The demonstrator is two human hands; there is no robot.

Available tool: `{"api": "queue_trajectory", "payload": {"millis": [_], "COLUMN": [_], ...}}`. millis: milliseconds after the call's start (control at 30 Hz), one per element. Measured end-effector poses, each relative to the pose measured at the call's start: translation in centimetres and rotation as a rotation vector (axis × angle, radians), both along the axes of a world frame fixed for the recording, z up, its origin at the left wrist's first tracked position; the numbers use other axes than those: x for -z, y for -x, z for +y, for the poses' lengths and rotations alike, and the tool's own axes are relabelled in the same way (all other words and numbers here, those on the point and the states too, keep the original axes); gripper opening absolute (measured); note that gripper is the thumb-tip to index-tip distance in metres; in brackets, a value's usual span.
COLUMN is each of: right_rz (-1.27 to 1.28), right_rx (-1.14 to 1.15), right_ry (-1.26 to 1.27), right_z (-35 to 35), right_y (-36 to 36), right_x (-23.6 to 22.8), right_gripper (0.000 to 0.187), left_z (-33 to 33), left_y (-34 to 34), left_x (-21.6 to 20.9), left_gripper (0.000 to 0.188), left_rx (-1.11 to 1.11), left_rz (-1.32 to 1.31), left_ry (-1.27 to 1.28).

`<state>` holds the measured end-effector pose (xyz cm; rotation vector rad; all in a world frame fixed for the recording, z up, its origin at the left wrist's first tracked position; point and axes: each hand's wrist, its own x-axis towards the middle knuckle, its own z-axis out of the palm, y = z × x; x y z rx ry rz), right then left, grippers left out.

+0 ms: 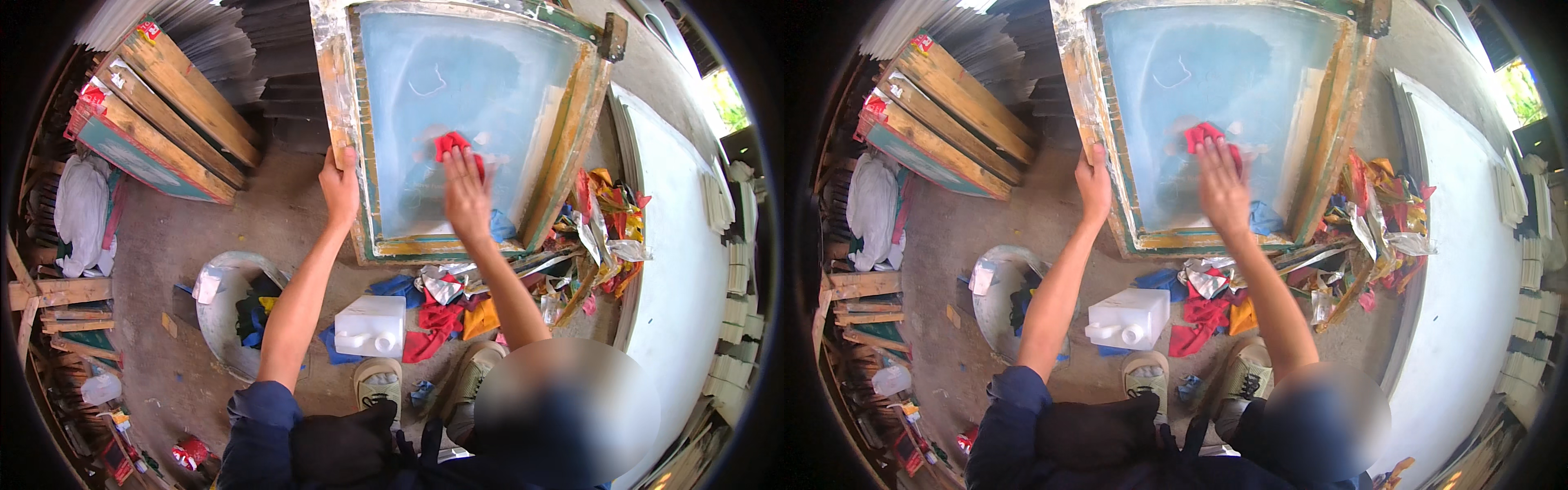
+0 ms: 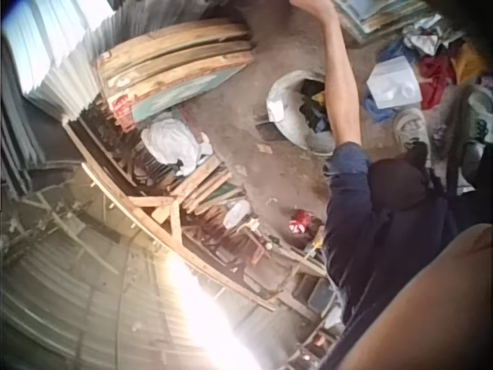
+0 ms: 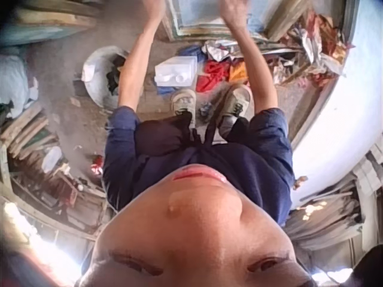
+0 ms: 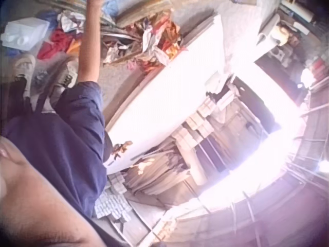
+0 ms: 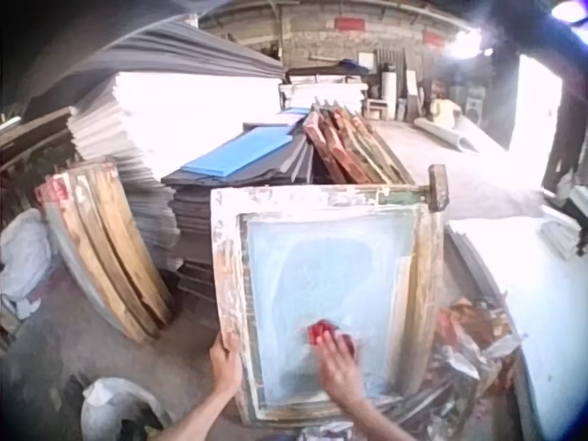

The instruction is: The person cleans a rectangular glass pane set in a wooden frame. They pour liquid from a white bottle onto the glass and wipe it with a blue cloth, then switch to a red cloth to continue wiping the surface. The person repeatedly pours liquid and wipes the glass with both cloths throughout the clip.

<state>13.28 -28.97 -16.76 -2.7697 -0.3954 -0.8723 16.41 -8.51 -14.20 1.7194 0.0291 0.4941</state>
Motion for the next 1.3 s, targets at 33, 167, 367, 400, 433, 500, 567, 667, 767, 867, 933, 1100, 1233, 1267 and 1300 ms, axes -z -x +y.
{"api": "queue_trajectory", "payload": {"millis": [33, 167, 367, 400, 433, 500, 567, 667, 767, 867, 933, 1100, 1233, 1267, 1300], "right_rz": [0.094, 0.088, 0.016, 0.200, 0.218, 0.277, 0.240, 0.197, 0.238, 0.377, 0.267, 0.352, 0.178, 0.176, 0.160], "right_rx": [-0.153, -0.517, -0.055, -0.183, -0.473, -0.656, -0.600, -0.487, -0.504, -0.672, -0.457, -0.530, -0.205, -0.189, -0.157], "right_ry": [-0.123, 0.145, -0.118, 0.049, -0.014, 0.051, 0.119, 0.122, 0.102, 0.079, 0.168, 0.154, 0.229, 0.175, 0.141], "right_z": [0.2, -2.0, 0.0, 0.2, 0.9, 0.9, 1.4, 3.1, 2.9, -0.3, -0.4, -0.5, -2.9, -1.6, -1.3], "right_y": [0.6, 1.0, 0.4, 1.6, 3.1, 4.2, 2.3, 1.0, 2.4, 4.0, 2.4, 3.9, 2.7, 3.3, 3.9], "right_x": [1.8, 2.4, 0.9, 3.0, 3.8, 4.8, 2.4, 0.1, 1.9, 4.8, 3.1, 4.0, 1.0, 2.6, 4.2], "right_gripper": [0.048, 0.051, 0.049, 0.046, 0.045, 0.048, 0.050, 0.051, 0.051, 0.050, 0.049, 0.052, 0.048, 0.047, 0.047], "left_z": [-0.4, -0.7, 0.0, -0.2, -0.1, -0.1, 0.1, 0.1, -0.1, -0.7, -0.5, -0.6, 0.0, 0.2, -0.6], "left_y": [0.1, 0.0, -0.2, -0.2, -0.1, -0.3, 0.0, -0.3, -0.4, -0.5, -0.3, -0.4, -0.1, 0.0, -0.2], "left_x": [0.2, 0.1, 0.3, 0.5, 0.6, 0.6, 0.5, -0.3, -0.2, -0.2, -0.3, -0.3, -0.3, -0.4, -0.4], "left_gripper": [0.047, 0.047, 0.048, 0.048, 0.048, 0.047, 0.045, 0.043, 0.044, 0.045, 0.046, 0.047, 0.047, 0.047, 0.047], "left_rx": [-0.008, -0.043, 0.029, 0.031, 0.029, 0.025, 0.023, 0.050, 0.038, 0.040, 0.029, 0.027, 0.025, 0.030, 0.027], "left_rz": [0.009, -0.021, -0.007, -0.001, 0.005, -0.002, 0.004, -0.001, -0.015, -0.051, -0.042, -0.058, -0.004, 0.021, -0.009], "left_ry": [0.010, 0.035, 0.054, 0.062, 0.064, 0.067, 0.045, 0.010, -0.033, -0.007, -0.034, -0.020, -0.034, -0.037, -0.015]}}
